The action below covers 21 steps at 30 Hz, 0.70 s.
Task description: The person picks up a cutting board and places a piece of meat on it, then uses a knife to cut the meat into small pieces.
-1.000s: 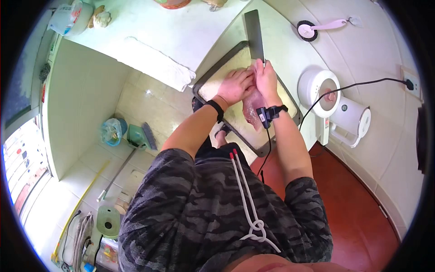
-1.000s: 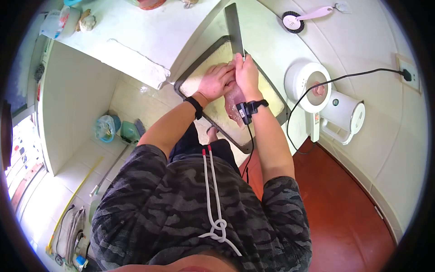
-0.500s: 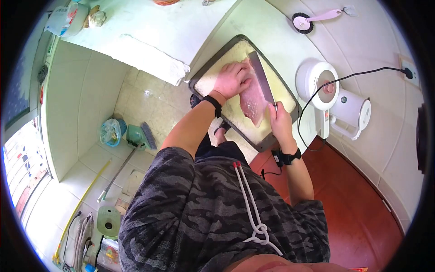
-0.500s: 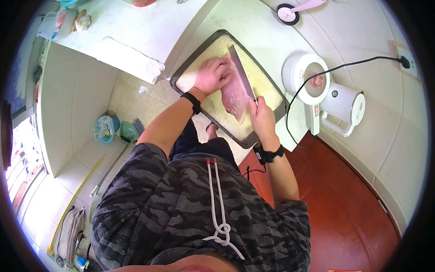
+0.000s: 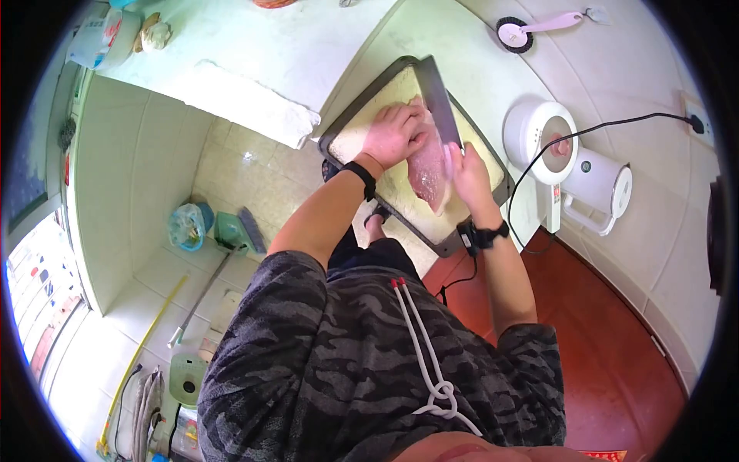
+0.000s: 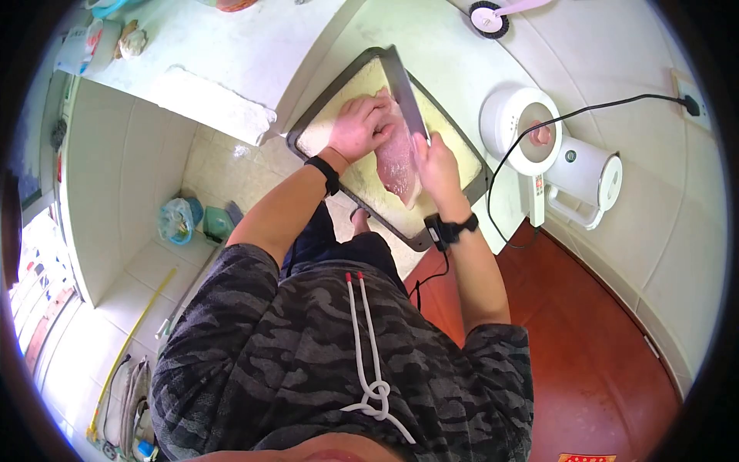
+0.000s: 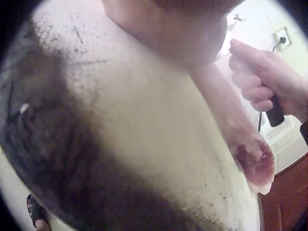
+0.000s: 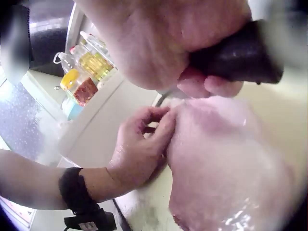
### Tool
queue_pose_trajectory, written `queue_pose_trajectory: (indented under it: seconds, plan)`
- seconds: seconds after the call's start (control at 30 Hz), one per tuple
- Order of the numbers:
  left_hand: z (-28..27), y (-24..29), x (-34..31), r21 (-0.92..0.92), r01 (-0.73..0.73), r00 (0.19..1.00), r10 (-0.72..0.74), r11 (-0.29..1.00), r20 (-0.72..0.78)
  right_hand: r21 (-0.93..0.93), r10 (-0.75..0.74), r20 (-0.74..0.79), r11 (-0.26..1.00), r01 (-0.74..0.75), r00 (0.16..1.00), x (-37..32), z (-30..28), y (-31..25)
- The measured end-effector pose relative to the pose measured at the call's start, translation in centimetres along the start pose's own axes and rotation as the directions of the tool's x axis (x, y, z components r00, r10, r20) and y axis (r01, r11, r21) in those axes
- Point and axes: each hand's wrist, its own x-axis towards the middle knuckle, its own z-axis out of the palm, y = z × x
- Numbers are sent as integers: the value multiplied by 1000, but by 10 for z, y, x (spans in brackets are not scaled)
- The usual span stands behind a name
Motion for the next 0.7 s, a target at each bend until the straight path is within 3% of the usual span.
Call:
queue_pose_trajectory:
  seconds: [0.23,0.33,0.4,0.43,0.5,0.6,0.7]
  plan:
    - [0,2,2,54,17,999,-20,998,45,68,50,-104,997,-43,993,16,27,-7]
    - [1,4,3,142,-15,994,0,990,105,211,36,-185,977,4,982,13,28,5]
    - [0,7,6,191,10,996,-28,982,90,219,21,-337,974,57,941,7,26,7]
    - [0,9,6,238,40,995,-59,970,75,221,24,-338,974,54,941,3,22,8]
    - [2,7,4,236,28,997,-45,971,66,191,14,-190,981,23,982,-6,11,10]
    - [3,4,1,213,22,998,-34,977,53,99,-59,-147,992,74,987,-19,4,17]
    - [0,4,2,178,32,998,-42,983,51,115,-41,-116,992,55,992,-24,-2,15]
